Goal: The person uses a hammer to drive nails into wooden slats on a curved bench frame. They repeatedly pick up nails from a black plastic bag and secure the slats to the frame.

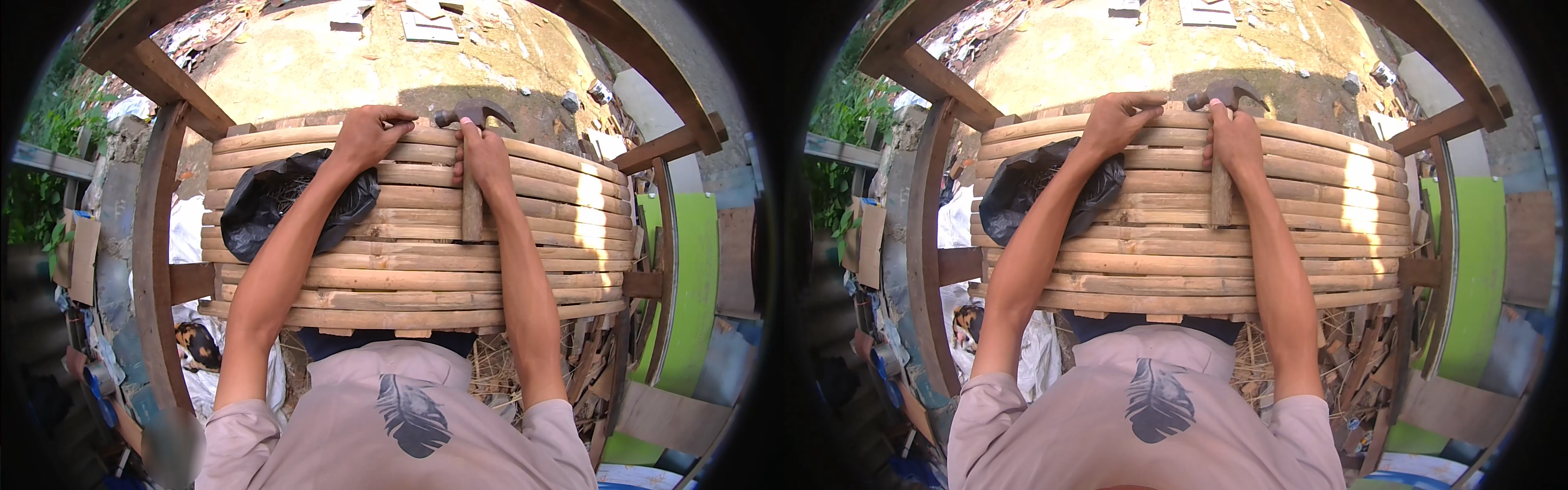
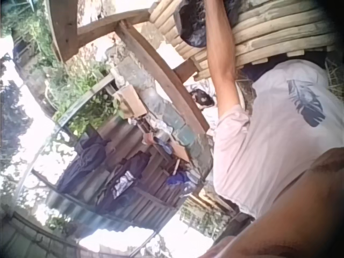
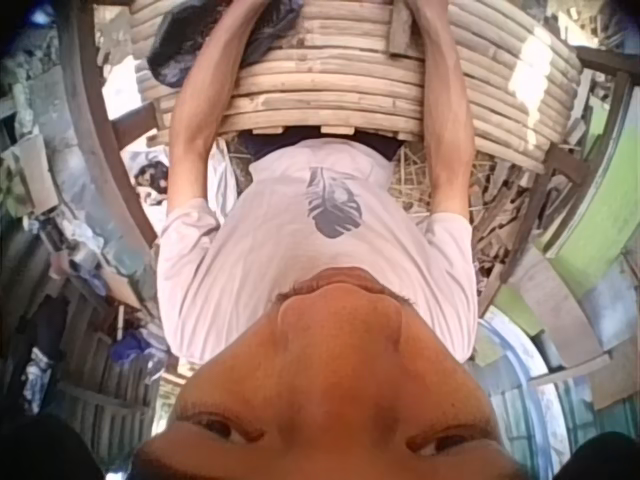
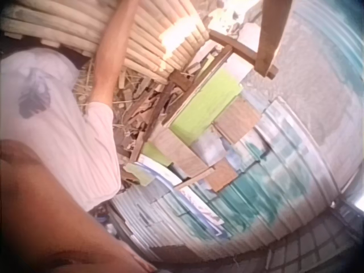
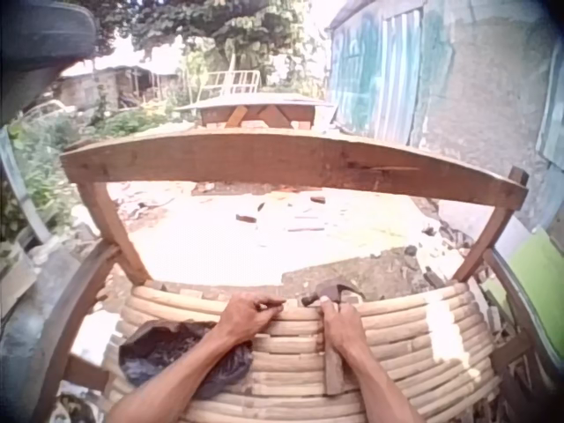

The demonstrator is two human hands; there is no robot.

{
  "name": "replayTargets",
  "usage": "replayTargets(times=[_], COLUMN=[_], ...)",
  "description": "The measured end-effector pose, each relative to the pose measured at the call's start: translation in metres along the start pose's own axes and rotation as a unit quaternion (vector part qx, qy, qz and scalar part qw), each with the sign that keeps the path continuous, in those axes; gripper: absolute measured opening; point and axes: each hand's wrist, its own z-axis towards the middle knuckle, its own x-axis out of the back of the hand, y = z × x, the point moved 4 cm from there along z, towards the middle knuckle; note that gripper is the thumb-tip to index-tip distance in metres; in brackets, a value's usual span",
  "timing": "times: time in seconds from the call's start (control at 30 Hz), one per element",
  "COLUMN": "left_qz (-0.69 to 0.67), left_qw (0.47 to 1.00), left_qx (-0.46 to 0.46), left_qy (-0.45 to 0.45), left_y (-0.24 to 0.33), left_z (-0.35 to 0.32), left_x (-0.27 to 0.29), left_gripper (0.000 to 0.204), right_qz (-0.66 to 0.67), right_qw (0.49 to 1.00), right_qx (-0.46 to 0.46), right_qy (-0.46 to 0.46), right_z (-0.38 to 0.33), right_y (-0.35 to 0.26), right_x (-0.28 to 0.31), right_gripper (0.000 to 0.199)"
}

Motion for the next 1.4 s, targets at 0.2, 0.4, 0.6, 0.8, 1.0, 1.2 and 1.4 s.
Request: replayTargets(times=[0.2,0.4,0.6,0.8,1.0,1.2,1.4], left_qz=[-0.012,-0.017,0.004,-0.032,-0.036,-0.020,-0.004], left_qw=[0.999,0.998,0.999,0.999,0.999,0.998,0.993], left_qx=[-0.037,-0.045,-0.044,-0.009,-0.005,-0.058,-0.119], left_qy=[0.025,0.028,0.022,0.004,-0.001,0.007,0.021], left_y=[-0.006,-0.011,-0.013,-0.014,-0.012,-0.010,-0.008], left_z=[0.002,0.002,0.003,0.004,0.004,0.000,0.001], left_x=[-0.002,-0.004,-0.004,-0.003,-0.003,-0.005,-0.012], left_gripper=[0.021,0.020,0.024,0.037,0.035,0.038,0.038], right_qz=[-0.003,-0.002,0.010,0.009,0.005,0.007,-0.028], right_qw=[1.000,1.000,1.000,1.000,1.000,1.000,0.999], right_qx=[-0.003,-0.005,0.007,0.014,0.013,0.022,0.028], right_qy=[0.003,0.001,0.006,0.003,0.006,0.008,-0.006], right_z=[0.003,0.002,0.002,0.001,0.001,-0.001,0.011], right_y=[0.003,0.001,0.002,-0.001,0.000,0.000,0.011], right_x=[0.000,-0.001,0.000,-0.001,0.000,-0.001,0.004], right_gripper=[0.047,0.047,0.049,0.050,0.049,0.049,0.043])
